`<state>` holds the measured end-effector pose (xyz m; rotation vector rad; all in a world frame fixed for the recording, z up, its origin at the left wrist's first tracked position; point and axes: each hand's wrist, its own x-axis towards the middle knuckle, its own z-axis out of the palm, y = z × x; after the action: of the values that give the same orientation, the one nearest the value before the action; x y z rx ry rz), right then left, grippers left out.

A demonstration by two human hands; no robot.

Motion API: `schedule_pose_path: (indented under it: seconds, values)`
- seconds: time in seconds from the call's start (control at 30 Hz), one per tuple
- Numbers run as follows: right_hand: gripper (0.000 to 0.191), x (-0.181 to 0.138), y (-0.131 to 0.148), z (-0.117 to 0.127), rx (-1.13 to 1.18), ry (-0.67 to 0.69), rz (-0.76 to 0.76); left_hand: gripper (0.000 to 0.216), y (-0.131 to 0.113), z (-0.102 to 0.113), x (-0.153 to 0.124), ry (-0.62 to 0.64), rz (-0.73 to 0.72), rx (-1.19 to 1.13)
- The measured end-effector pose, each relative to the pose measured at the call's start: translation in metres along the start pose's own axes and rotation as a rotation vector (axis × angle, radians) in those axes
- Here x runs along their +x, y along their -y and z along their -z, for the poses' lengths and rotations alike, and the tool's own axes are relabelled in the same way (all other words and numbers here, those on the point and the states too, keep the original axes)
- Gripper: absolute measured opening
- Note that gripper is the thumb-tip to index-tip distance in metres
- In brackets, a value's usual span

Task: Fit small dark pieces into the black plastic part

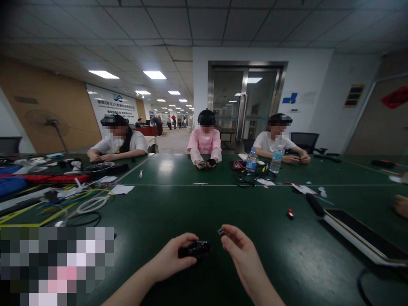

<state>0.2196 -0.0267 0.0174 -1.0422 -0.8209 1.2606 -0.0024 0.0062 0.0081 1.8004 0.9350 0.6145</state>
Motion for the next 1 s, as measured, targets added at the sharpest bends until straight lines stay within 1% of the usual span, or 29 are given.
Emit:
schedule_pose_path:
  seconds: [0.17, 0.27, 0.5, 0.63, 0.77, 0.83, 1.0]
  values:
    - [0.037, -0.001, -0.008, -0.003, -0.093, 0.063, 0.026, 0.048, 0.001, 0.0, 0.0, 0.005, -0.004, -0.012]
    - [0.038, -0.001, -0.012, -0.005, -0.131, 0.089, 0.032, 0.043, -0.001, 0.001, 0.0, 0.024, -0.014, -0.002]
    - [0.036, -0.001, -0.016, -0.007, -0.22, 0.13, 0.058, 0.044, 0.002, 0.0, 0.001, 0.04, -0.031, -0.032]
    - [0.032, 0.0, -0.018, -0.006, -0.368, 0.17, 0.077, 0.046, 0.004, 0.0, 0.001, 0.028, -0.023, -0.005]
    - [0.023, -0.002, -0.016, -0.009, -0.56, 0.216, 0.188, 0.046, 0.002, 0.001, 0.001, 0.024, -0.044, 0.014]
    - [0.021, -0.003, -0.015, -0.012, -0.593, 0.234, 0.226, 0.046, 0.001, 0.002, 0.0, 0.035, -0.053, 0.01]
    - [0.021, -0.002, -0.019, -0.013, -0.692, 0.279, 0.247, 0.042, -0.001, 0.001, 0.0, 0.042, -0.068, 0.034]
